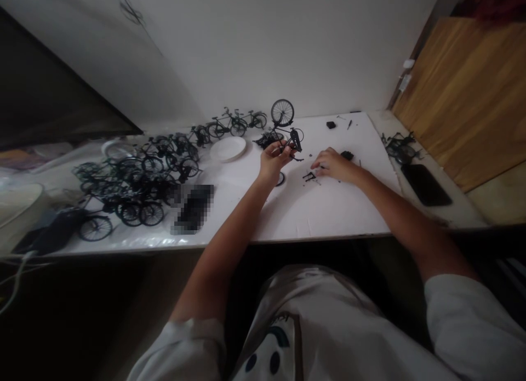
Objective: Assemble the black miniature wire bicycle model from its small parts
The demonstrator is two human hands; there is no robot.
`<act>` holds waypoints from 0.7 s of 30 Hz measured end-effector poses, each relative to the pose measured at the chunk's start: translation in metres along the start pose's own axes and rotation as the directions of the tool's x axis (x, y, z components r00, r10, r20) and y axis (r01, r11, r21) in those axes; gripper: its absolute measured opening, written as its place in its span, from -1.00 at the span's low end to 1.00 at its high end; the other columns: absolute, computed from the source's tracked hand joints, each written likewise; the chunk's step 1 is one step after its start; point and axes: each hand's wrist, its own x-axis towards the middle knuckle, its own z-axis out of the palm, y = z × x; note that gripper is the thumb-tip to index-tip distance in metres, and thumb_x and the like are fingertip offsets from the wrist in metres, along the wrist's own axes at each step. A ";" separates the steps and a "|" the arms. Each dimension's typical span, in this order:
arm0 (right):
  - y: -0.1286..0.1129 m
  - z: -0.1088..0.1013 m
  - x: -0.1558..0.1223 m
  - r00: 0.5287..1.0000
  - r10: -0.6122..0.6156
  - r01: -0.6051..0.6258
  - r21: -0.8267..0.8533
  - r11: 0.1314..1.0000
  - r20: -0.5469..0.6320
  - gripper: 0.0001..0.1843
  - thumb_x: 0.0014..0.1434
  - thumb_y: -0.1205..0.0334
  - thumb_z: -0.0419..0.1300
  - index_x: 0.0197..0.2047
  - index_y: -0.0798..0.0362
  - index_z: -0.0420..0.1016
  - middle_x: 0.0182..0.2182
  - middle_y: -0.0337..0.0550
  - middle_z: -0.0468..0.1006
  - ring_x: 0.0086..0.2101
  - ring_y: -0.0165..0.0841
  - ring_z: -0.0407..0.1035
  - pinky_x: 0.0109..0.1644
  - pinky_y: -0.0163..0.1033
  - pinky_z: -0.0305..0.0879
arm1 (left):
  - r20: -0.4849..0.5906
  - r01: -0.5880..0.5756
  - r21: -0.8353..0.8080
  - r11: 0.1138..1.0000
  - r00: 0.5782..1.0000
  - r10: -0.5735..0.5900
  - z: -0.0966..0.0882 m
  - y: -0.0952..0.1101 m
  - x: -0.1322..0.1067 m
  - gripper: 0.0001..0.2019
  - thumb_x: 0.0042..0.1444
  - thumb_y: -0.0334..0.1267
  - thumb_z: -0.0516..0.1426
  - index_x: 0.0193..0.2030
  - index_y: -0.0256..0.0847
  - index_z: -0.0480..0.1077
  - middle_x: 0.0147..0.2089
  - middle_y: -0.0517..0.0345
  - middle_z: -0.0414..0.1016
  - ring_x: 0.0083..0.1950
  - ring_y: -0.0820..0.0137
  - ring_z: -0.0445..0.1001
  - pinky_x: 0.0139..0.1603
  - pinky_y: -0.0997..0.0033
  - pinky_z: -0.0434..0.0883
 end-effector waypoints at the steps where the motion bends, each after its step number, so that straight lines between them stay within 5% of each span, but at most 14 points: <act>1: -0.004 0.003 0.001 1.000 -0.008 0.008 0.012 1.000 0.012 -0.79 0.35 0.24 0.38 0.02 -0.10 0.80 -0.02 0.03 0.68 0.15 0.01 0.35 0.39 0.14 0.30 | -0.004 0.000 0.004 1.000 1.000 0.000 0.000 0.001 0.000 -0.54 -0.03 -0.19 0.59 -0.08 -0.16 0.53 -0.09 0.03 0.75 -0.07 0.25 0.77 0.17 0.10 0.66; 7: -0.019 0.016 0.006 0.998 -0.055 0.054 0.022 0.998 0.021 -0.57 0.47 0.37 0.09 -0.02 -0.08 0.83 -0.04 0.05 0.72 0.08 -0.02 0.33 0.34 0.13 0.30 | -0.022 -0.014 0.020 1.000 1.000 0.014 0.001 0.002 -0.001 -0.54 -0.01 -0.20 0.58 -0.07 -0.17 0.51 -0.08 0.02 0.75 -0.09 0.25 0.76 0.14 0.13 0.66; 14: -0.016 0.015 0.005 0.997 -0.065 0.065 0.000 0.998 0.040 -0.83 0.35 0.22 0.42 -0.02 -0.09 0.82 0.00 0.05 0.71 0.14 0.02 0.33 0.36 0.13 0.28 | -0.023 -0.045 0.042 0.998 0.999 0.046 0.000 0.001 0.001 -0.52 -0.01 -0.17 0.57 -0.06 -0.19 0.49 -0.13 0.07 0.75 -0.14 0.32 0.75 0.03 0.26 0.66; 21: -0.023 0.013 0.002 0.999 -0.006 0.006 -0.001 1.000 0.037 -0.81 0.34 0.22 0.45 0.02 -0.05 0.78 0.01 0.07 0.70 0.15 0.05 0.33 0.34 0.12 0.30 | -0.014 -0.036 0.053 0.998 0.999 0.036 0.000 0.003 0.000 -0.54 0.00 -0.20 0.58 -0.07 -0.19 0.50 -0.12 0.03 0.73 -0.14 0.29 0.74 0.05 0.20 0.66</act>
